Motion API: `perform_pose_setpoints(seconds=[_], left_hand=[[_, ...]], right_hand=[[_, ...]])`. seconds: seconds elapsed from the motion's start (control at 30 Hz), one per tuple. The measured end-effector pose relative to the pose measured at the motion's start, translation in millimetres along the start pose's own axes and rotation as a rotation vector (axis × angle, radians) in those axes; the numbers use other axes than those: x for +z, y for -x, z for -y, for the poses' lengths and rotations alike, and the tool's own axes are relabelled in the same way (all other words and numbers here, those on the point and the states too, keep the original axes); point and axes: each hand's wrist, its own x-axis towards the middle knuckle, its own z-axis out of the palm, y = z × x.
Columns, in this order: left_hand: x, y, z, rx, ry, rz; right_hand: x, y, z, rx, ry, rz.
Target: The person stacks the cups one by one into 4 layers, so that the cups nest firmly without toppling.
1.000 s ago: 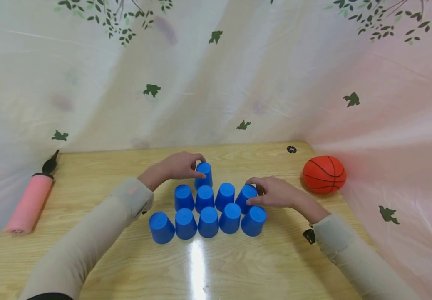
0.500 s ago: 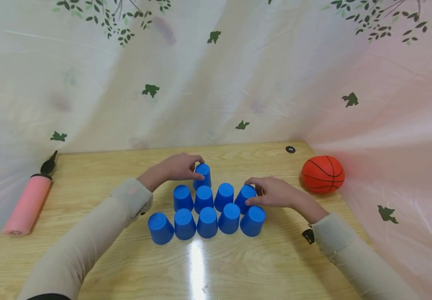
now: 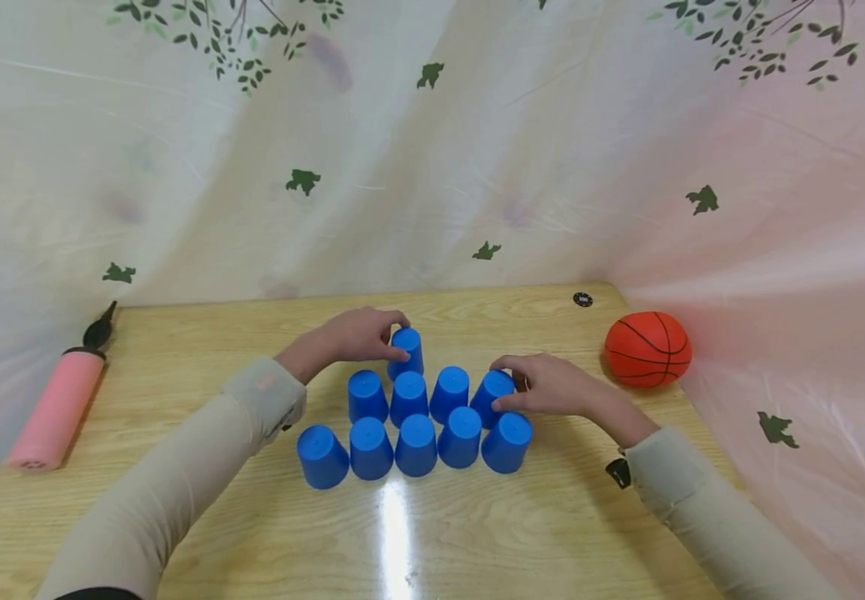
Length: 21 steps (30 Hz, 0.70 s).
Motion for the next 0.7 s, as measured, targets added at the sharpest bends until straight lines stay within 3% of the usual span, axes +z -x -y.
perform_pose_setpoints(seconds=[0.4,0.7], left_hand=[[0.0,0.1,1.9,-0.014,0.010,0.011],[-2.8,8.7,12.6,0.020,0.090,0.000]], right_hand=[[0.6,-0.5,2.3,0.016,-0.001,0.005],[0.7,-1.0,3.2,0.022,-0.013,0.006]])
